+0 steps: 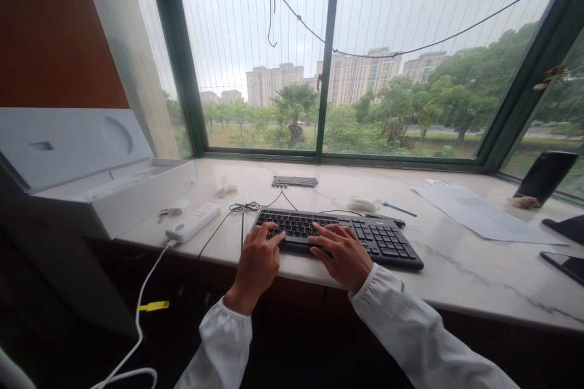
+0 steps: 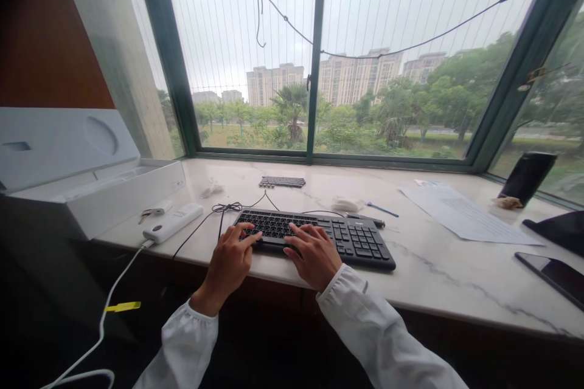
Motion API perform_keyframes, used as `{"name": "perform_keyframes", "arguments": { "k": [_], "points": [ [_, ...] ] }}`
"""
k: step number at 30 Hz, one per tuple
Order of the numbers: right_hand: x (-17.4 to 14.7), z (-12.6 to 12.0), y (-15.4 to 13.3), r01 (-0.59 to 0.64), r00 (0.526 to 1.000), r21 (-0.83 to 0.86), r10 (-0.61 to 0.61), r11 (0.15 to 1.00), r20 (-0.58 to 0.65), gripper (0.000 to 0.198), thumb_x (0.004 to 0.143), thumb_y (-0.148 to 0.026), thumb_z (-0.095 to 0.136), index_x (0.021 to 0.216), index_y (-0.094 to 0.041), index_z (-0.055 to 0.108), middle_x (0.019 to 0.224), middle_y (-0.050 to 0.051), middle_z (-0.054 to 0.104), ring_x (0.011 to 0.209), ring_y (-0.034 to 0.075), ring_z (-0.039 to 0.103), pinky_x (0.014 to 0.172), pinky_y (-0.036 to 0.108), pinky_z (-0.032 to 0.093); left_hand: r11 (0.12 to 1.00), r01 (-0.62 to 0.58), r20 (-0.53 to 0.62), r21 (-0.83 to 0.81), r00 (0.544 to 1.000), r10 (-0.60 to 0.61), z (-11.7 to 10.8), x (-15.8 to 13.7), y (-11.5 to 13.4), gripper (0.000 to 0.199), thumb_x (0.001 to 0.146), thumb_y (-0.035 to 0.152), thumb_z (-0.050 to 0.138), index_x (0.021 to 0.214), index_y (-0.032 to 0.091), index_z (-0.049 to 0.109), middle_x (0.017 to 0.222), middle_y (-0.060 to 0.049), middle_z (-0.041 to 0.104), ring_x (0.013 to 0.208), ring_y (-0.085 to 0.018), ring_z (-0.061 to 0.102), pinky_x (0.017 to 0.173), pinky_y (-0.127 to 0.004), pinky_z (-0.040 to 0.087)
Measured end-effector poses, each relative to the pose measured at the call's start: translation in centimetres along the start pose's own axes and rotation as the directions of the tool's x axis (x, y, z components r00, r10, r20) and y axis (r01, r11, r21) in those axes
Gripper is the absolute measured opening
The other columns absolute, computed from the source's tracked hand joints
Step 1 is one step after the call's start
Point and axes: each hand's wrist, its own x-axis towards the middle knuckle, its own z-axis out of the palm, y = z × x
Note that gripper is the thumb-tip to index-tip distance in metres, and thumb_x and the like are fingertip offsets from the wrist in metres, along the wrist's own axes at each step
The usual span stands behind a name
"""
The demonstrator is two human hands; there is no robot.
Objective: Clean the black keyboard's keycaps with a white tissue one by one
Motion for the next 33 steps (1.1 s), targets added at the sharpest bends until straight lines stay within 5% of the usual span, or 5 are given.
{"name": "perform_keyframes", "arguments": {
  "k": [9,15,20,25,33],
  "points": [
    [1.1,-1.3,0.3,0.04,0.999,0.028,-0.039,0.999,-0.035,0.023,0.094,-0.035,0.05,0.095,-0.027,0.072,0.115,0.003,0.07,0.098,0.019,0.061,0.09,0.037,0.038,0.998,-0.016,-0.089,-0.064,0.996,0.01,0.0,0.5,-0.8,0.034,0.083,0.006,0.05,0.091,0.027,0.075,0.111,-0.004,0.063,0.097,-0.022,0.057,0.085,-0.038,0.048],
    [7.4,-1.6,4.7,-0.164,0.984,-0.047,0.167,0.985,0.065,0.026,0.093,-0.039,0.048,0.094,-0.026,0.07,0.072,0.0,0.072,0.065,0.016,0.062,0.073,0.031,0.043,0.958,0.156,-0.2,-0.242,0.958,-0.206,1.1,-0.1,-1.4,0.03,0.084,0.006,0.045,0.07,0.021,0.067,0.08,0.0,0.065,0.074,-0.014,0.06,0.069,-0.026,0.045],
    [15.5,3.0,9.5,-0.233,0.901,-0.235,0.301,0.944,0.314,0.029,0.091,-0.043,0.049,0.103,-0.028,0.071,0.099,0.006,0.073,0.084,0.021,0.066,0.075,0.031,0.046,0.924,0.238,-0.215,-0.299,0.927,-0.308,1.4,-0.1,-1.4,0.03,0.081,0.004,0.044,0.065,0.02,0.063,0.075,0.001,0.064,0.068,-0.012,0.059,0.065,-0.025,0.041],
    [22.2,8.7,11.3,-0.256,0.871,-0.254,0.336,0.933,0.359,0.033,0.086,-0.042,0.055,0.108,-0.022,0.071,0.111,0.014,0.069,0.098,0.027,0.064,0.082,0.036,0.046,0.905,0.244,-0.215,-0.349,0.919,-0.331,1.2,-0.1,-1.6,0.03,0.078,0.001,0.043,0.062,0.019,0.061,0.071,0.001,0.061,0.065,-0.011,0.057,0.063,-0.024,0.039],
    [25.7,14.3,11.5,-0.227,0.877,-0.221,0.298,0.949,0.378,0.031,0.084,-0.036,0.059,0.109,-0.022,0.071,0.112,0.014,0.068,0.097,0.027,0.065,0.08,0.035,0.046,0.876,0.203,-0.293,-0.438,0.889,-0.352,1.0,-0.2,-2.1,0.03,0.077,-0.001,0.041,0.059,0.017,0.057,0.065,0.0,0.058,0.061,-0.01,0.054,0.059,-0.023,0.037]
  ]
}}
